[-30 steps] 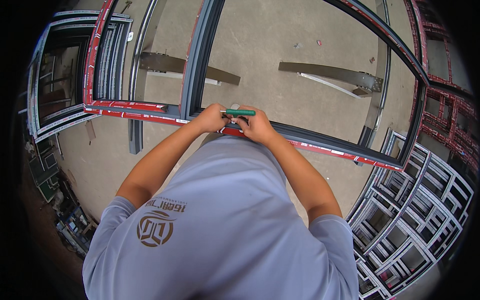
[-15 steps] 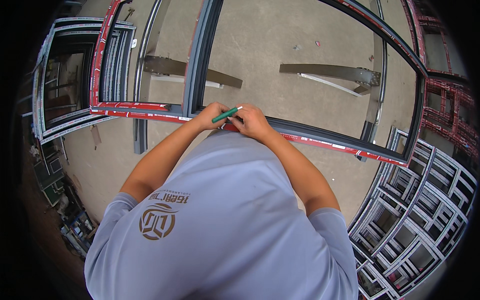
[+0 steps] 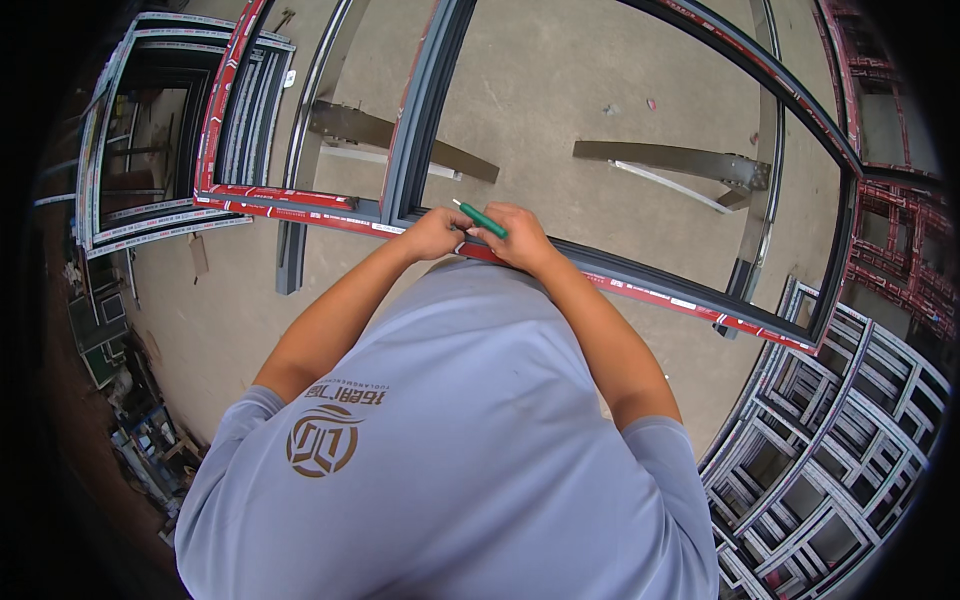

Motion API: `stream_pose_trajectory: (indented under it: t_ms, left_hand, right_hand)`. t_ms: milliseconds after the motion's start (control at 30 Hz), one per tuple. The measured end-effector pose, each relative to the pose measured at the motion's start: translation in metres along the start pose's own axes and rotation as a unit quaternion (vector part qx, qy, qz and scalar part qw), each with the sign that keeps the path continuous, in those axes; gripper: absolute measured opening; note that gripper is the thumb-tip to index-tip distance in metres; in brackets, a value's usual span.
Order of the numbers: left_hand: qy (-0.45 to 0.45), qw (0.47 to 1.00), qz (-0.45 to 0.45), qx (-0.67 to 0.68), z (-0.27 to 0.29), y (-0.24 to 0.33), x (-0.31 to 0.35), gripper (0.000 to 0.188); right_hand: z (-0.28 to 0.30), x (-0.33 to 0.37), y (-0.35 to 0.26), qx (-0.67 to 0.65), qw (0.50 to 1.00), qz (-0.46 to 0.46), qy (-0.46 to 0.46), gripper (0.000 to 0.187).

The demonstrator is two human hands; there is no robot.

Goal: The person assembles a large window frame by inserting rubber seals into the frame grooves and securing joints with a screwdriver. The person uses a cordless drill to fasten screws and adjusts frame pieces to align them properly.

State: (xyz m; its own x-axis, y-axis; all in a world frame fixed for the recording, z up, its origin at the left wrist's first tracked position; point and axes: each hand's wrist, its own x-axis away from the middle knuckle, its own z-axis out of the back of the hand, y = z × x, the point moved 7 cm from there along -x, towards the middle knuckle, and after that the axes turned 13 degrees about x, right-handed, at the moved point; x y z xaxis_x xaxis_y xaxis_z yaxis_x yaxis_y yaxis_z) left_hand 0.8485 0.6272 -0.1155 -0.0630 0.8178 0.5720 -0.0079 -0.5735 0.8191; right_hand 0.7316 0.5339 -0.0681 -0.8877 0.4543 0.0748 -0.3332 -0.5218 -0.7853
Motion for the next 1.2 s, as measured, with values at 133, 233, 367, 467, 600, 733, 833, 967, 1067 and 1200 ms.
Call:
stream_pose_trajectory:
  t_ms: [133, 233, 367, 467, 600, 733, 833, 967, 1067, 1200]
  left_hand:
    - [0.006, 1.000, 0.006, 0.022, 0.001, -0.001, -0.001, 0.020]
    - [-0.008, 0.998, 0.061, -0.021, 0.003, -0.004, -0.004, 0.020]
    - [-0.003, 0.997, 0.060, 0.052, 0.003, 0.000, -0.002, 0.022]
    - [-0.007, 0.997, 0.069, 0.024, 0.005, 0.002, -0.004, 0.022]
    - [-0.018, 0.998, 0.056, 0.021, 0.006, 0.002, -0.006, 0.020]
    - [-0.035, 0.998, 0.050, -0.002, 0.008, 0.000, -0.007, 0.015]
    - [-0.039, 0.995, 0.086, 0.029, 0.008, -0.003, -0.006, 0.014]
    - [-0.025, 0.996, 0.085, 0.009, 0.010, 0.003, -0.004, 0.016]
    - [-0.031, 0.991, 0.122, 0.052, 0.006, 0.002, -0.003, 0.020]
    - [-0.029, 0.992, 0.114, 0.049, 0.006, 0.005, -0.002, 0.015]
  right_hand:
    - [0.002, -0.006, -0.007, 0.060, 0.997, 0.043, -0.007, 0.014]
    - [0.002, -0.003, 0.000, 0.019, 0.998, -0.034, -0.039, 0.012]
    - [0.010, -0.004, -0.012, 0.020, 0.998, 0.050, -0.019, 0.010]
    - [0.008, -0.004, -0.005, 0.005, 0.999, 0.005, -0.047, 0.012]
    - [0.009, -0.006, -0.015, 0.079, 0.993, 0.083, -0.008, 0.015]
    - [0.000, -0.005, -0.007, 0.082, 0.996, 0.018, -0.030, 0.016]
    - [-0.002, -0.004, -0.004, 0.041, 0.998, 0.014, -0.046, 0.016]
    - [0.005, -0.001, -0.006, -0.002, 0.998, 0.057, 0.004, 0.015]
    - [0.004, 0.000, -0.004, 0.019, 0.998, 0.063, 0.007, 0.015]
    - [0.002, 0.001, -0.003, 0.075, 0.996, 0.049, 0.000, 0.015]
